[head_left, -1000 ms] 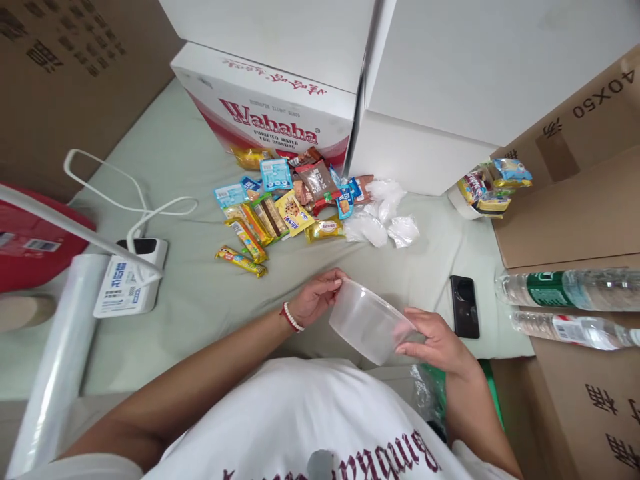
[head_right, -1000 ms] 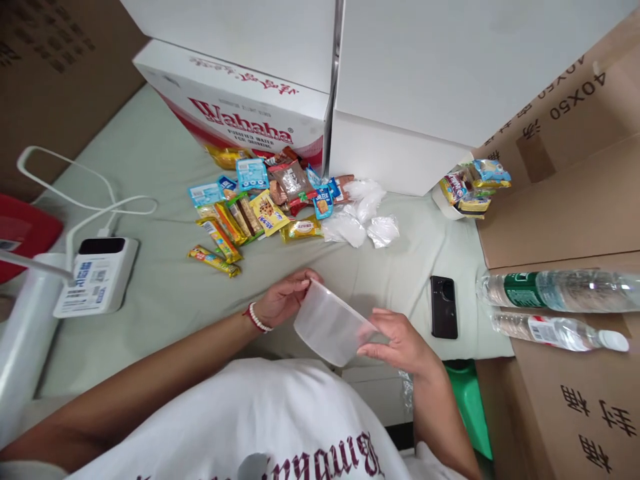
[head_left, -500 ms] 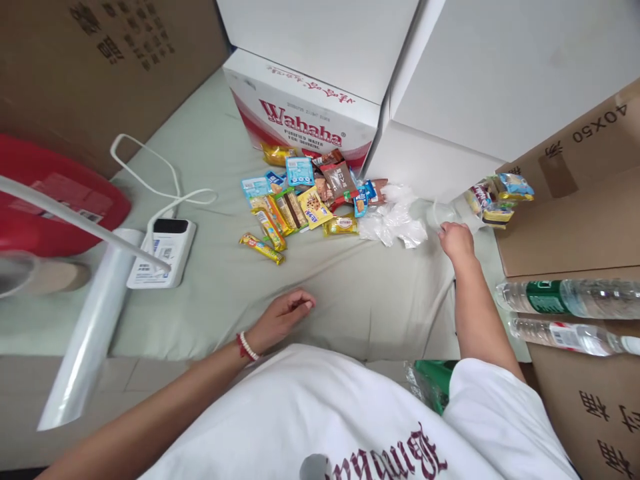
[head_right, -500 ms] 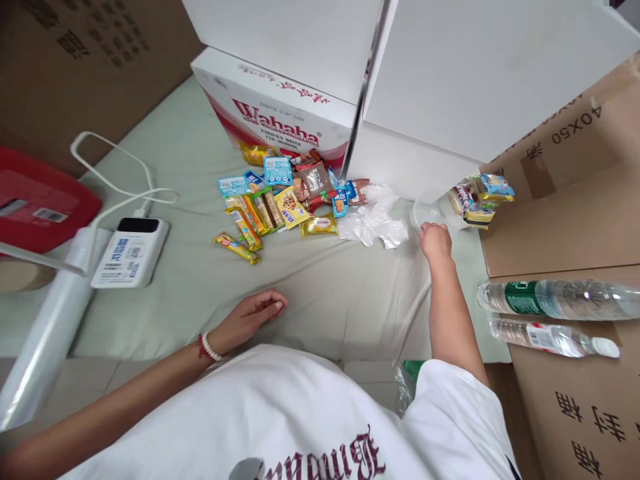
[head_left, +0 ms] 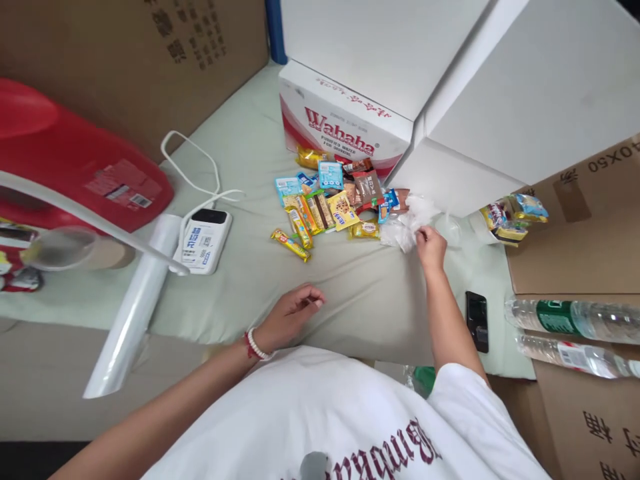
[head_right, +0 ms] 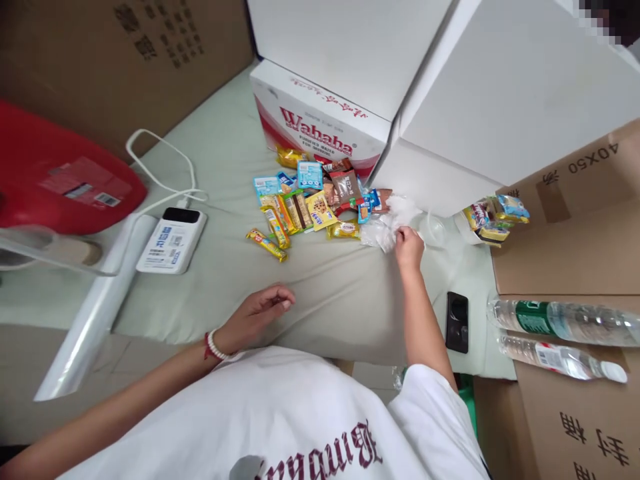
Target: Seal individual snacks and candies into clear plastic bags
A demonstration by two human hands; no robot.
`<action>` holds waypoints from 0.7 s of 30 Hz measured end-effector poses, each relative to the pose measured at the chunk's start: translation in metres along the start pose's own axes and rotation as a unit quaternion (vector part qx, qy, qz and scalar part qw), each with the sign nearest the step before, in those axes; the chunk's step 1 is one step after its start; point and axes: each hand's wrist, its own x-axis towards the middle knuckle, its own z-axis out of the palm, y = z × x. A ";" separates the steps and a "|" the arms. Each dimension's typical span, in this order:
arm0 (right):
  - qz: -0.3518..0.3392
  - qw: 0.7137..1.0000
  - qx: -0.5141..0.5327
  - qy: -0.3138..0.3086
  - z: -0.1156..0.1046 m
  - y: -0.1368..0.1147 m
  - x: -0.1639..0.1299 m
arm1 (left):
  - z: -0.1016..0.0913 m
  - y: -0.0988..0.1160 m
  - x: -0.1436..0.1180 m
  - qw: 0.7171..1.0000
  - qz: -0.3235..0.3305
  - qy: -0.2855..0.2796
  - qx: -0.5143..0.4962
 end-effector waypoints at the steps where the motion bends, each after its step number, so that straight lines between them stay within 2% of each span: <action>1: 0.010 0.997 0.070 0.026 -0.001 -0.006 -0.010 | 0.002 0.004 0.005 1.000 0.018 0.001 0.006; 3: 0.040 0.973 0.222 0.044 -0.002 -0.023 -0.040 | 0.009 0.010 0.017 0.999 0.042 0.007 0.018; 5: 0.065 0.940 0.335 0.001 0.001 -0.048 -0.079 | 0.021 0.015 0.031 0.998 0.056 0.016 0.021; 8: 0.054 0.914 0.385 -0.113 0.007 -0.088 -0.132 | 0.039 0.016 0.055 0.995 0.084 0.040 0.034; 10: 0.050 0.902 0.395 -0.164 0.011 -0.106 -0.153 | 0.045 0.012 0.067 0.994 0.092 0.049 0.039; 12: 0.070 0.886 0.419 -0.187 0.014 -0.111 -0.161 | 0.044 0.004 0.073 0.996 0.079 0.027 0.013; 14: 0.104 0.865 0.446 -0.204 0.016 -0.106 -0.160 | 0.036 -0.005 0.071 0.998 0.047 -0.002 -0.036; 17: 0.126 0.846 0.471 -0.216 0.016 -0.092 -0.154 | 0.022 -0.012 0.062 0.995 0.006 0.023 -0.097; 19: 0.092 0.860 0.458 -0.205 0.013 -0.087 -0.152 | 0.016 -0.010 0.057 0.991 -0.015 0.047 -0.122; 21: 0.011 0.889 0.414 -0.195 0.009 -0.089 -0.152 | 0.015 -0.004 0.054 0.986 -0.043 0.040 -0.156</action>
